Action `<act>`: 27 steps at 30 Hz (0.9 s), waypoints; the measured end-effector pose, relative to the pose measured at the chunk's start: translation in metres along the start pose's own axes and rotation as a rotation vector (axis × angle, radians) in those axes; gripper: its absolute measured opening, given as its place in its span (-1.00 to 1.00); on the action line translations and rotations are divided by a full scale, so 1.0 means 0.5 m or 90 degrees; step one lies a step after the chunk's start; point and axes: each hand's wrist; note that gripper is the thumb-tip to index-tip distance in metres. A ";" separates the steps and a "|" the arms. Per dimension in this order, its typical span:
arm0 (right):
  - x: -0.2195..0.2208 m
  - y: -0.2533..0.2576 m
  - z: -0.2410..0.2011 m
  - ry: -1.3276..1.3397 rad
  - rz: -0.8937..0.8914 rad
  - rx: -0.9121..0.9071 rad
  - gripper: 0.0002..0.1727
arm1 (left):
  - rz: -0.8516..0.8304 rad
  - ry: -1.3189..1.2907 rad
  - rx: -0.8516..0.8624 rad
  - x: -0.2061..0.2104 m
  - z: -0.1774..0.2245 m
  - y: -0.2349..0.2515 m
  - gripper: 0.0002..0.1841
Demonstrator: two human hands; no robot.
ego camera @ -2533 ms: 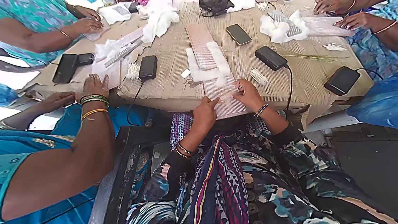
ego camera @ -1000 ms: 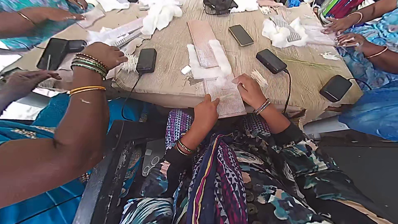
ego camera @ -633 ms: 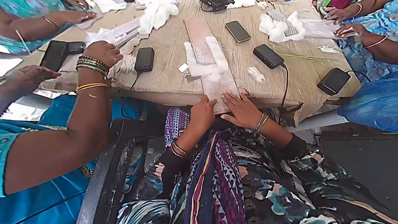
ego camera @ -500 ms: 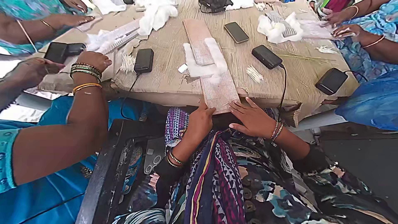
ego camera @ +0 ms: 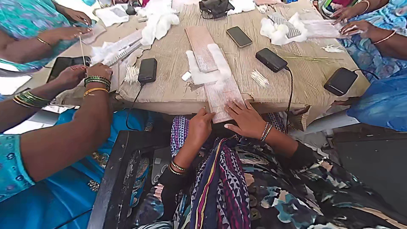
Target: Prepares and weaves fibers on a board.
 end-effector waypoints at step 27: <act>-0.011 -0.022 0.012 0.015 0.317 -0.119 -0.81 | 0.149 0.014 0.082 -0.017 -0.003 -0.039 -0.79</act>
Point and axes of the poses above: each hand's wrist, its own y-axis towards the middle knuckle, its own x-axis out of the palm, z = x × y, and after that the axes turned 11 degrees about y, right-handed
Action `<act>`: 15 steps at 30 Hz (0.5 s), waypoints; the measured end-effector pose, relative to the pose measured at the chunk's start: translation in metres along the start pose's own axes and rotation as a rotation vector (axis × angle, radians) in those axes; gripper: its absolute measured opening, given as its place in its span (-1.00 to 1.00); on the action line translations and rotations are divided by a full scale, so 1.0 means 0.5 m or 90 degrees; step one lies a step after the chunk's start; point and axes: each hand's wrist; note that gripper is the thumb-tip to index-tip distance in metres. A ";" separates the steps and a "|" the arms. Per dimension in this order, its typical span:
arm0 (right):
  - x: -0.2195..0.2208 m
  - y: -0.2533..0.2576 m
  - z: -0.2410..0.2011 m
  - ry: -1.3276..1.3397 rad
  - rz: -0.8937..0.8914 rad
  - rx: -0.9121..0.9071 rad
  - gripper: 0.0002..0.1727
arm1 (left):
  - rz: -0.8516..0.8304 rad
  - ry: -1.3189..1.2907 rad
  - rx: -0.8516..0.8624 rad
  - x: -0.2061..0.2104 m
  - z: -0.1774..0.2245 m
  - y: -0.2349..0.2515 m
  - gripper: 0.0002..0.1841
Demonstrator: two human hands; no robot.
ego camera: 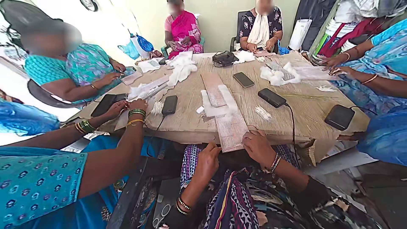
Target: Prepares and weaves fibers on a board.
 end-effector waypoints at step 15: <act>-0.036 -0.012 0.085 0.001 0.066 0.086 -0.83 | -0.131 0.018 -0.018 0.000 -0.022 0.055 -0.79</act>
Point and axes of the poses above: each hand's wrist, its own y-axis towards the middle knuckle, its own x-axis out of the palm, z = x × y, and after that the axes turned 11 degrees about y, right-handed
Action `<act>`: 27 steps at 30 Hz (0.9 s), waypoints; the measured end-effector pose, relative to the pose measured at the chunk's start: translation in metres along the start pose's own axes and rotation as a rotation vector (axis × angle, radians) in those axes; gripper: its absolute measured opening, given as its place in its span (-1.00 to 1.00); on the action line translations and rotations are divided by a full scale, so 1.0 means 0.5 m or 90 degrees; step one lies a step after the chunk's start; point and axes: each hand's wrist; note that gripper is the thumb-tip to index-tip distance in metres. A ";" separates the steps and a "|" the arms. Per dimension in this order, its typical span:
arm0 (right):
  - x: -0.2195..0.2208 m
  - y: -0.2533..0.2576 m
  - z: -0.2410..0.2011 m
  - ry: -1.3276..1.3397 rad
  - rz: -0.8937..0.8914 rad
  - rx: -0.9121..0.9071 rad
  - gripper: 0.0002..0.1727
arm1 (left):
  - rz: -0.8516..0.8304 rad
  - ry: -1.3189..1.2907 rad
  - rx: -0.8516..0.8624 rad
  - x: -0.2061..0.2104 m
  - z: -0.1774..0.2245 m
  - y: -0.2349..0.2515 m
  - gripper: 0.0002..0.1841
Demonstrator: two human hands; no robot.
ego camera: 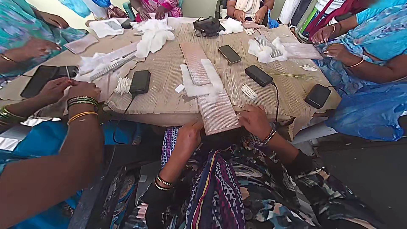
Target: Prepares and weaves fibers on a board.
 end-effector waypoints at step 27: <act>0.102 0.196 -0.023 0.115 -0.075 0.032 -0.90 | 0.004 -0.157 -0.186 -0.017 -0.055 -0.035 -0.80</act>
Point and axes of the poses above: each hand's wrist, its own y-axis towards the middle knuckle, its own x-axis out of the palm, z = x × y, and after that the axes turned 11 degrees about y, right-handed
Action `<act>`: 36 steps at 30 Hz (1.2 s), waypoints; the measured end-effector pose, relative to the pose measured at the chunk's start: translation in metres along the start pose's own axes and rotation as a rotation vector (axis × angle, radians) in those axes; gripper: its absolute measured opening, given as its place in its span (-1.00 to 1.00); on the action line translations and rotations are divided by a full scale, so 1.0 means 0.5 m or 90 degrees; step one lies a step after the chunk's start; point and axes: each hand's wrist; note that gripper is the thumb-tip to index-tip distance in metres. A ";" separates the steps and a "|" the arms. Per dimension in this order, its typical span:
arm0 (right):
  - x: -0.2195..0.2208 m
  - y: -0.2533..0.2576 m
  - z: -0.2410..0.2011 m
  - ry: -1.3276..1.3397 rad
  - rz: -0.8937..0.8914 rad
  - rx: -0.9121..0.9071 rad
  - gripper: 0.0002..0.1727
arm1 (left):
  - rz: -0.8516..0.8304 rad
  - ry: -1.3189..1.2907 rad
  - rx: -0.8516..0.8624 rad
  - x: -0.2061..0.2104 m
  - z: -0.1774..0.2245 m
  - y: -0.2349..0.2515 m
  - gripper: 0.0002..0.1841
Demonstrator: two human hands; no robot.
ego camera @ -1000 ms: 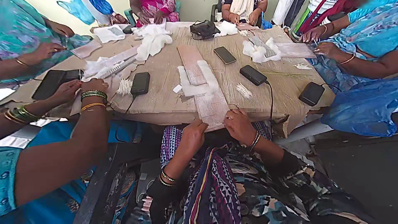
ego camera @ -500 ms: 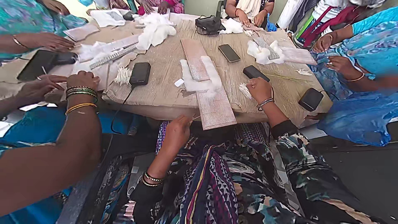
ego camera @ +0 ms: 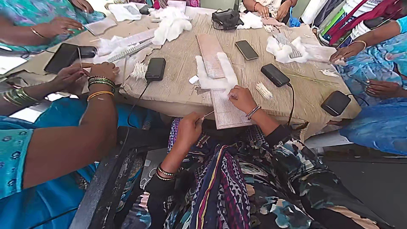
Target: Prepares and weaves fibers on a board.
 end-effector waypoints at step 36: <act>-0.124 -0.058 0.065 0.683 0.132 0.260 -0.77 | -0.325 -0.225 -0.114 0.043 0.123 0.213 -0.82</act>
Point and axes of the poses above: each hand's wrist, its own y-axis towards the middle knuckle, its own x-axis out of the palm, z = x × y, and after that the axes turned 11 degrees about y, right-handed
